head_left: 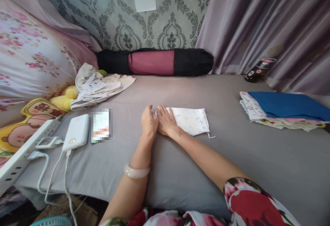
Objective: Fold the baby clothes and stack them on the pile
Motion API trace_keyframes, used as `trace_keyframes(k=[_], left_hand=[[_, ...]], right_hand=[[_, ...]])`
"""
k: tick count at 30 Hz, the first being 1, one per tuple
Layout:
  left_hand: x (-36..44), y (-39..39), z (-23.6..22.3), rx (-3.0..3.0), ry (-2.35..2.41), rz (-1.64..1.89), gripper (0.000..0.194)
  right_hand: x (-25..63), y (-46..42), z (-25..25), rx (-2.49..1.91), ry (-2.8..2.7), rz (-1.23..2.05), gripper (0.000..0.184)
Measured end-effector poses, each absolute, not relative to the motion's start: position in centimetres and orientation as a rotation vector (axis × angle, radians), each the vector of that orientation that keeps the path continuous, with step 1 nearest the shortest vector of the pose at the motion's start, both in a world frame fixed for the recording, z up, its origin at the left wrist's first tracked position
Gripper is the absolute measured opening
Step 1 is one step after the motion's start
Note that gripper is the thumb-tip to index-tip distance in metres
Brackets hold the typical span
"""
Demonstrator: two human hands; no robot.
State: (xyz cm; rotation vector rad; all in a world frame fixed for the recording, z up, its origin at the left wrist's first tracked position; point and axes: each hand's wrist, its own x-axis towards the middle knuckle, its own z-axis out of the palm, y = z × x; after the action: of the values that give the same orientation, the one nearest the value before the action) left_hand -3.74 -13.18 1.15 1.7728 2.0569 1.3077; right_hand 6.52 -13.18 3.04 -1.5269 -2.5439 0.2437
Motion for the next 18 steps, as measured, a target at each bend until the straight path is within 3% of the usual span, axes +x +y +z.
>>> trace_keyframes(k=[10, 18], left_hand=[[-2.5, -13.5, 1.0, 2.071, 1.861, 1.172, 0.041], [-1.1, -13.8, 0.8, 2.269, 1.797, 0.869, 0.041]], right_hand=[[9.9, -14.2, 4.0, -1.56, -2.417, 0.109, 0.053], [11.0, -14.2, 2.9, -1.598, -2.417, 0.087, 0.051]])
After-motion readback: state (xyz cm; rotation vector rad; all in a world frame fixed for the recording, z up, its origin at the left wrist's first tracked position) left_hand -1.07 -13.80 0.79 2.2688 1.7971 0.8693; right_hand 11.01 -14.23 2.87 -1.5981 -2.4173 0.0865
